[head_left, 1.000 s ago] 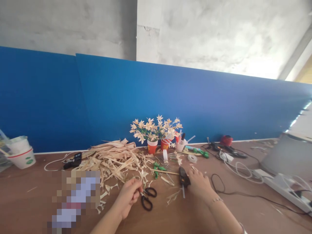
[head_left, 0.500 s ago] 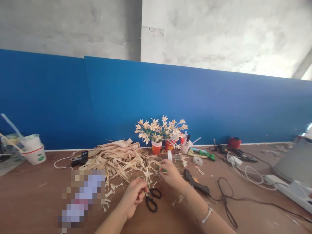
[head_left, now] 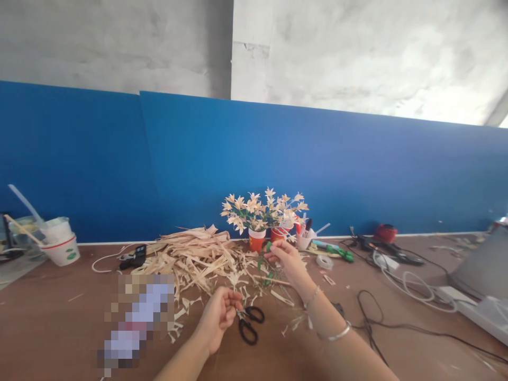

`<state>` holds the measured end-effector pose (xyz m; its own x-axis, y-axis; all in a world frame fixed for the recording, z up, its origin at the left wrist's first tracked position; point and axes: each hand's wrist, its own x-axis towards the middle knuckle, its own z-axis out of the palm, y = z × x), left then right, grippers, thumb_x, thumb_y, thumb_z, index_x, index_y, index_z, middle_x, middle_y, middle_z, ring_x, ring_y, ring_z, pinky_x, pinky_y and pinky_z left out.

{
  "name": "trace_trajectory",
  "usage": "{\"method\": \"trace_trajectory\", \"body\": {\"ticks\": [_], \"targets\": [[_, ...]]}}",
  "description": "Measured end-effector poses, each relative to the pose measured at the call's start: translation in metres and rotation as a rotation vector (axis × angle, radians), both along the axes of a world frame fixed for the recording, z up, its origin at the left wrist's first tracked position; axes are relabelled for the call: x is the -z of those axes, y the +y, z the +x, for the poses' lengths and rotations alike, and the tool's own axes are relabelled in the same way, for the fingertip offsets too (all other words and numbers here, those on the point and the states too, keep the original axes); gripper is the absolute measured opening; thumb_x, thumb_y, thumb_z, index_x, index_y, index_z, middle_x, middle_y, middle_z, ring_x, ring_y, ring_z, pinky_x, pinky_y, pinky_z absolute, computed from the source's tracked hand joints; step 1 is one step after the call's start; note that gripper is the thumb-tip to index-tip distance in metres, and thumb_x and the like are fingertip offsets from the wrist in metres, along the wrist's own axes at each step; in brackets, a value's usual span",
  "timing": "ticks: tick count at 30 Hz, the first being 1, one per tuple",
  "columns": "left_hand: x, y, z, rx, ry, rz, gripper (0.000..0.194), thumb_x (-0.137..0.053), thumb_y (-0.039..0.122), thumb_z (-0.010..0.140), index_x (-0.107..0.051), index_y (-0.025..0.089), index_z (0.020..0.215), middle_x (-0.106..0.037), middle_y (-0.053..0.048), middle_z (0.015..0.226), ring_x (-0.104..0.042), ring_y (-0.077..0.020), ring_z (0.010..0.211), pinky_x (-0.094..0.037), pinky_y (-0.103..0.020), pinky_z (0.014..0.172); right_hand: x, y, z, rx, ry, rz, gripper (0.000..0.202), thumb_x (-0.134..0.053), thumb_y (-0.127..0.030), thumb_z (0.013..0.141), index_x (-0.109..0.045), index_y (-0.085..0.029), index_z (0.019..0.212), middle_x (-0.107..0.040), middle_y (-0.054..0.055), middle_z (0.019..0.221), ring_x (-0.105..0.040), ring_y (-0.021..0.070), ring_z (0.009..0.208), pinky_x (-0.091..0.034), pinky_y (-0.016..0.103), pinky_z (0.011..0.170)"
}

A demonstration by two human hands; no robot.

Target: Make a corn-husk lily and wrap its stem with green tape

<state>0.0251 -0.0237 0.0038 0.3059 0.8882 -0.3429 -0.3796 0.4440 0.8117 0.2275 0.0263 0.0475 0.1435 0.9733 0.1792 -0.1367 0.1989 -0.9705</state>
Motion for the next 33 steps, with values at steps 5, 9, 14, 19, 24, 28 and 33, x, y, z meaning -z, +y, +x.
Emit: {"method": "trace_trajectory", "body": {"ticks": [5,9,14,19,24,28,33], "targets": [[0.005,-0.001,0.001,0.005,0.047,0.093,0.028,-0.062,0.038,0.065,-0.057,0.011,0.068,-0.054,-0.001,0.056,-0.025,-0.0002,0.038,-0.005,-0.016,0.037,-0.019,0.001,-0.001,-0.017,-0.053,0.100,0.028,-0.073,-0.038,0.060,-0.055,-0.017,0.068,-0.062,-0.001,0.063,-0.062,0.0147,0.062,-0.045,0.023,0.056],[0.008,-0.002,0.001,0.001,0.057,0.128,0.030,-0.066,0.038,0.061,-0.057,0.011,0.067,-0.053,0.000,0.055,-0.024,-0.0001,0.038,-0.006,-0.016,0.038,-0.035,-0.002,-0.004,-0.046,-0.057,0.147,0.023,-0.070,-0.035,0.066,-0.056,-0.018,0.072,-0.060,-0.003,0.060,-0.058,0.0110,0.055,-0.042,0.022,0.053],[0.005,-0.002,0.001,-0.024,0.037,0.101,0.025,-0.064,0.034,0.062,-0.061,0.010,0.069,-0.054,0.000,0.056,-0.026,-0.0002,0.038,-0.005,-0.017,0.038,-0.039,-0.014,-0.007,-0.193,0.025,0.061,0.020,-0.069,-0.032,0.066,-0.056,-0.018,0.073,-0.056,-0.005,0.055,-0.051,0.0079,0.048,-0.037,0.020,0.049],[0.003,-0.002,0.002,-0.054,0.031,0.068,0.029,-0.058,0.038,0.068,-0.060,0.009,0.068,-0.055,-0.002,0.056,-0.025,-0.0001,0.037,-0.006,-0.017,0.037,-0.011,-0.034,-0.023,-0.328,0.048,-0.115,0.018,-0.071,-0.026,0.063,-0.058,-0.017,0.071,-0.053,-0.006,0.056,-0.047,0.0059,0.046,-0.033,0.019,0.047],[0.004,-0.003,0.002,-0.042,0.052,0.126,0.029,-0.063,0.038,0.064,-0.059,0.010,0.071,-0.054,0.000,0.056,-0.026,0.0001,0.038,-0.006,-0.017,0.038,0.011,-0.048,-0.039,-0.425,0.083,-0.198,0.018,-0.071,-0.028,0.064,-0.058,-0.017,0.067,-0.050,-0.006,0.055,-0.041,0.0049,0.046,-0.029,0.018,0.045],[0.003,-0.004,0.001,-0.002,0.093,0.132,0.033,-0.062,0.043,0.065,-0.059,0.013,0.079,-0.053,0.001,0.059,-0.028,-0.0005,0.038,-0.003,-0.017,0.039,0.020,-0.051,-0.043,-0.431,0.180,-0.244,0.020,-0.073,-0.029,0.061,-0.059,-0.018,0.071,-0.048,-0.007,0.053,-0.041,0.0056,0.048,-0.030,0.018,0.047],[0.004,-0.004,0.001,0.015,0.091,0.151,0.030,-0.060,0.041,0.067,-0.059,0.012,0.074,-0.051,0.002,0.058,-0.022,0.0001,0.037,-0.004,-0.019,0.040,0.036,-0.050,-0.047,-0.429,0.267,-0.281,0.025,-0.074,-0.032,0.061,-0.057,-0.018,0.074,-0.050,-0.006,0.054,-0.044,0.0054,0.046,-0.031,0.018,0.047]]}}
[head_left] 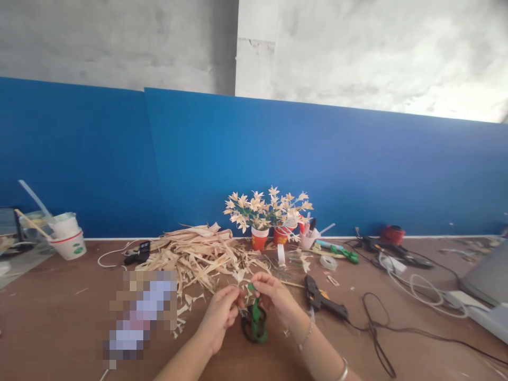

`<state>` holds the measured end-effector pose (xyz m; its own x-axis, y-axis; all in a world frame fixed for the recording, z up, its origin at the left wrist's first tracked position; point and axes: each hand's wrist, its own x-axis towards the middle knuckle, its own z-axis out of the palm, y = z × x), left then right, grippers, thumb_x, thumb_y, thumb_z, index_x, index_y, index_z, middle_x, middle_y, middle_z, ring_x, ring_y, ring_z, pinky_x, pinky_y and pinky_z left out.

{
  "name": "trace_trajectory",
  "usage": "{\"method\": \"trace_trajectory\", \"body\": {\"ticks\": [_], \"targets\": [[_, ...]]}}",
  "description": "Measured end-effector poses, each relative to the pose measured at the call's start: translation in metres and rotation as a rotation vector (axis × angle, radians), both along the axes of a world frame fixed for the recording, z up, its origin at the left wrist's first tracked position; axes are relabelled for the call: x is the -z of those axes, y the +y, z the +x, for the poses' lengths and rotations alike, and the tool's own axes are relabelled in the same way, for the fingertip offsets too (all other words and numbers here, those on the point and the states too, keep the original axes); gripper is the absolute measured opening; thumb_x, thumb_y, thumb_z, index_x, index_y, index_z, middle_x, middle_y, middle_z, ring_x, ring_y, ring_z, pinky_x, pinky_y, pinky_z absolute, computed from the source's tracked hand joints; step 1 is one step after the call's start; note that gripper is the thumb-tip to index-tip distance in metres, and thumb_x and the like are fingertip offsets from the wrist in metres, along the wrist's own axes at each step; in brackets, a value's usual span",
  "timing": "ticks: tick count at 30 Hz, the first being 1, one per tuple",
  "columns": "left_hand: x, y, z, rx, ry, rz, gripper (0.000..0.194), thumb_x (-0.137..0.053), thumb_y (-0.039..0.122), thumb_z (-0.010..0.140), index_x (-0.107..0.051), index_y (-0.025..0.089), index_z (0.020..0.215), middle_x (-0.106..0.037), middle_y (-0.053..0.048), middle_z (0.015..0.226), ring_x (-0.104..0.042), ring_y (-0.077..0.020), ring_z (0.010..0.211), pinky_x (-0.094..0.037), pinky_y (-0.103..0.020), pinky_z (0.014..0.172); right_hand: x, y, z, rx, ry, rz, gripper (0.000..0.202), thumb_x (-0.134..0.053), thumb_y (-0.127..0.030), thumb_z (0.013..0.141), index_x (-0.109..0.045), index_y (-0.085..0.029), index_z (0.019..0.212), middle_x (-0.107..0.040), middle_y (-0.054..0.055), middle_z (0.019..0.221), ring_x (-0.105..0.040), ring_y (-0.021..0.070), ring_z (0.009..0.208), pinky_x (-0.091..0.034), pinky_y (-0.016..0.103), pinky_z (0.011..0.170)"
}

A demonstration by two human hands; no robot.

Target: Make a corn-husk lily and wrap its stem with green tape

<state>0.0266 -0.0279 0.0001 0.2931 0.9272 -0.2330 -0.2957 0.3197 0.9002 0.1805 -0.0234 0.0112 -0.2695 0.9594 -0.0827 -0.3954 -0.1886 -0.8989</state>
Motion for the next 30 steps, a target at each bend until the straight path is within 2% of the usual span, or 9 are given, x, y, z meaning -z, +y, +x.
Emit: {"method": "trace_trajectory", "body": {"ticks": [4,8,12,18,30], "targets": [[-0.001,-0.001,0.001,-0.007,-0.005,-0.001,0.030,-0.062,0.041,0.065,-0.059,0.012,0.072,-0.049,0.003,0.058,-0.021,0.0001,0.037,-0.003,-0.019,0.039,0.007,-0.001,-0.006,-0.016,0.042,0.002,0.030,-0.073,-0.033,0.063,-0.053,-0.018,0.081,-0.056,-0.004,0.060,-0.050,0.0070,0.051,-0.035,0.018,0.050],[-0.003,-0.001,0.002,-0.068,-0.030,0.003,0.028,-0.064,0.040,0.062,-0.056,0.014,0.070,-0.057,0.000,0.065,-0.024,0.0001,0.036,-0.004,-0.018,0.039,0.011,-0.004,-0.009,0.012,0.040,-0.026,0.036,-0.072,-0.035,0.063,-0.045,-0.023,0.083,-0.055,-0.007,0.057,-0.046,0.0060,0.044,-0.028,0.016,0.044],[-0.005,-0.001,0.001,-0.080,-0.073,0.036,0.026,-0.064,0.037,0.062,-0.056,0.013,0.069,-0.059,-0.002,0.071,-0.027,0.0007,0.037,-0.005,-0.018,0.038,0.016,-0.004,-0.010,0.016,0.041,-0.074,0.035,-0.072,-0.034,0.063,-0.042,-0.022,0.077,-0.054,-0.007,0.058,-0.042,0.0047,0.043,-0.025,0.015,0.043],[-0.006,0.000,0.000,-0.039,-0.088,0.025,0.028,-0.063,0.039,0.064,-0.059,0.013,0.075,-0.055,0.001,0.056,-0.026,-0.0002,0.035,-0.006,-0.017,0.037,0.015,-0.004,-0.009,0.008,-0.043,-0.064,0.033,-0.072,-0.037,0.062,-0.046,-0.019,0.073,-0.053,-0.006,0.056,-0.038,0.0038,0.042,-0.019,0.016,0.041],[-0.002,0.003,-0.001,-0.074,-0.140,-0.010,0.024,-0.064,0.032,0.064,-0.064,0.010,0.075,-0.059,-0.003,0.058,-0.028,-0.0002,0.036,-0.006,-0.016,0.035,0.020,-0.004,-0.009,-0.070,-0.114,0.000,0.025,-0.070,-0.036,0.065,-0.058,-0.014,0.070,-0.055,-0.003,0.059,-0.036,0.0032,0.043,-0.023,0.017,0.043]]}}
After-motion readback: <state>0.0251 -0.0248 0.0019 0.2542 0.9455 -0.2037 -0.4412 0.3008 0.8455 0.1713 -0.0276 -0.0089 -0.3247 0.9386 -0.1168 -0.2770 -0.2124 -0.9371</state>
